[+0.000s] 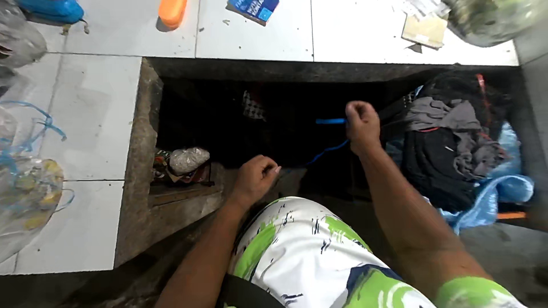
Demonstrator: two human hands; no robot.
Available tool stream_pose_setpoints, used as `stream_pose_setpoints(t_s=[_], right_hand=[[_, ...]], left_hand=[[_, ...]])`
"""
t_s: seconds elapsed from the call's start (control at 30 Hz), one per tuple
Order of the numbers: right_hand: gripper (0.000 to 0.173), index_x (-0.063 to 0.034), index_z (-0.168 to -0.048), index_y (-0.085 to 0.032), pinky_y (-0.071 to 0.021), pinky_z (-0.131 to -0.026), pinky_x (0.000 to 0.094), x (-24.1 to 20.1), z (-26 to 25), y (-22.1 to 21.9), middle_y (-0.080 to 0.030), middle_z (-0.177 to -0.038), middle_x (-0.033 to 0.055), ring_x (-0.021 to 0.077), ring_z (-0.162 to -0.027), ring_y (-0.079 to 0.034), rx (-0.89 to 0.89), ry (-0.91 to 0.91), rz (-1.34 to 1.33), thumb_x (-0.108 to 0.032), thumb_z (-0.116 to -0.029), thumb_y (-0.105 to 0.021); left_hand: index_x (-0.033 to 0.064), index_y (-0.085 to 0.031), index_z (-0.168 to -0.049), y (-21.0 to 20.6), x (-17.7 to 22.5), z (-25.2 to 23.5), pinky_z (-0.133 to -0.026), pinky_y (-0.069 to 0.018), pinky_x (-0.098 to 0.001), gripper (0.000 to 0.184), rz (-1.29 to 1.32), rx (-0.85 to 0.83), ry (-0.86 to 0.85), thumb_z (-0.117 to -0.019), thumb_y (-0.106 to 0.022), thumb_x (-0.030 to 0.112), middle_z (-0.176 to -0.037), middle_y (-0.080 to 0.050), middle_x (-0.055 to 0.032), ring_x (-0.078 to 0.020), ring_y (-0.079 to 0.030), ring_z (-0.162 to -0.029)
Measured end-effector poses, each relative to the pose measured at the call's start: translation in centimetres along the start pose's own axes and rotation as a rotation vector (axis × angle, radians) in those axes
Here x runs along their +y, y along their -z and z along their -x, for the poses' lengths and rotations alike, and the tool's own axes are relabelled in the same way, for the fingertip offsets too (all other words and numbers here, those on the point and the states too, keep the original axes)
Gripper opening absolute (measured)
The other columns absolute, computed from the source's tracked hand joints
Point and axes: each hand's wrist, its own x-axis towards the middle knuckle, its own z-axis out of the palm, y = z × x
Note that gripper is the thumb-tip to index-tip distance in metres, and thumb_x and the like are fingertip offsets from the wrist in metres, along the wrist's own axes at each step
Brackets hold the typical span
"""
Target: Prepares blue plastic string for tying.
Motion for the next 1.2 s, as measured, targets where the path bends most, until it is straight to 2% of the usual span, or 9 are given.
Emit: stream_pose_setpoints(t_s=[0.1,0.2,0.27,0.37,0.43,0.5,0.7,1.0,1.2], right_hand=[[0.033,-0.0140,-0.120,-0.062,-0.0360,-0.043,0.0208,-5.0,0.1,-0.5,-0.045,-0.066,-0.0064,0.0049,-0.048,-0.038,-0.163,-0.084,-0.383,-0.034,-0.1120,-0.037],[0.051,-0.0164,-0.117,-0.063,-0.0336,-0.041,0.0188,-9.7,1.0,-1.9,-0.042,-0.064,-0.0070,0.0051,-0.046,-0.036,-0.342,-0.270,-0.625,-0.049,-0.1117,-0.024],[0.056,-0.0164,-0.115,-0.062,-0.0344,-0.041,0.0191,-11.7,1.5,-2.5,-0.043,-0.064,-0.0064,0.0058,-0.046,-0.037,-0.443,-0.319,-0.727,-0.054,-0.1104,-0.021],[0.054,-0.0150,-0.116,-0.062,-0.0434,-0.049,0.0202,-13.0,1.3,-3.2,-0.054,-0.074,-0.0036,0.0070,-0.055,-0.049,-0.392,-0.302,-0.789,-0.053,-0.1104,-0.024],[0.060,-0.0123,-0.138,-0.052,-0.0597,-0.081,0.0340,-11.7,0.7,-3.2,-0.068,-0.111,0.0050,0.0168,-0.095,-0.069,-0.321,-0.267,-0.685,-0.057,-0.1091,-0.025],[0.062,-0.0099,-0.148,-0.046,-0.0551,-0.100,0.0454,-8.5,1.7,-3.6,-0.064,-0.134,0.0080,0.0224,-0.120,-0.064,-0.311,-0.256,-0.493,-0.055,-0.1094,-0.028],[0.021,-0.0012,-0.116,-0.067,-0.0616,-0.074,0.0372,-1.4,8.8,-5.8,-0.072,-0.097,0.0115,0.0201,-0.081,-0.070,-0.587,-0.105,-0.254,-0.011,-0.0970,-0.069],[0.013,-0.0029,-0.108,-0.073,-0.0591,-0.072,0.0313,-0.8,9.5,-6.4,-0.072,-0.094,0.0079,0.0146,-0.079,-0.068,-0.602,-0.170,-0.196,-0.011,-0.0981,-0.069],[0.012,-0.0028,-0.101,-0.070,-0.0584,-0.069,0.0327,-0.6,9.4,-7.2,-0.070,-0.087,0.0076,0.0155,-0.074,-0.067,-0.591,-0.193,-0.126,-0.010,-0.0924,-0.076]], left_hand=[[0.0093,-0.051,-0.148,-1.9,-0.1,-1.9,-0.095,-0.0583,-0.0450,0.063,0.016,-0.032,0.075,-0.0939,-0.076,0.029,-0.140,-0.058,-0.0125,-0.0244,-0.064,-0.117],[0.0101,-0.035,-0.158,-4.0,1.0,-3.9,-0.110,-0.0496,-0.0468,0.087,0.066,-0.072,-0.038,-0.0854,-0.082,0.017,-0.161,-0.039,-0.0136,-0.0269,-0.052,-0.138],[0.0170,-0.046,-0.154,-4.9,1.2,-4.8,-0.106,-0.0539,-0.0397,0.070,0.128,-0.127,-0.124,-0.0917,-0.077,0.020,-0.153,-0.048,-0.0094,-0.0199,-0.057,-0.131],[0.0118,-0.075,-0.113,-5.6,1.7,-5.5,-0.076,-0.0591,-0.0282,0.016,0.273,-0.119,-0.194,-0.1000,-0.066,0.017,-0.108,-0.068,-0.0036,-0.0095,-0.066,-0.087],[0.0075,-0.075,-0.110,-4.9,2.6,-5.6,-0.079,-0.0608,-0.0295,0.017,0.402,-0.103,-0.115,-0.1020,-0.061,0.011,-0.104,-0.070,-0.0037,-0.0097,-0.068,-0.087],[0.0031,-0.072,-0.114,-3.8,3.5,-5.7,-0.077,-0.0605,-0.0291,0.019,0.544,0.010,-0.015,-0.1034,-0.058,0.011,-0.105,-0.072,-0.0053,-0.0100,-0.069,-0.085],[0.0031,-0.070,-0.126,-0.1,3.9,-7.1,-0.064,-0.0661,-0.0398,0.027,0.759,0.224,0.267,-0.1057,-0.058,0.016,-0.102,-0.071,-0.0121,-0.0219,-0.073,-0.076],[0.0056,-0.060,-0.131,1.8,3.4,-6.8,-0.064,-0.0658,-0.0435,0.038,0.740,0.185,0.402,-0.1036,-0.063,0.031,-0.102,-0.070,-0.0133,-0.0259,-0.074,-0.077],[0.0043,-0.074,-0.104,-1.2,1.6,-3.6,-0.063,-0.0596,-0.0322,0.015,0.596,-0.045,0.339,-0.0959,-0.073,0.016,-0.088,-0.073,-0.0084,-0.0166,-0.068,-0.069]])
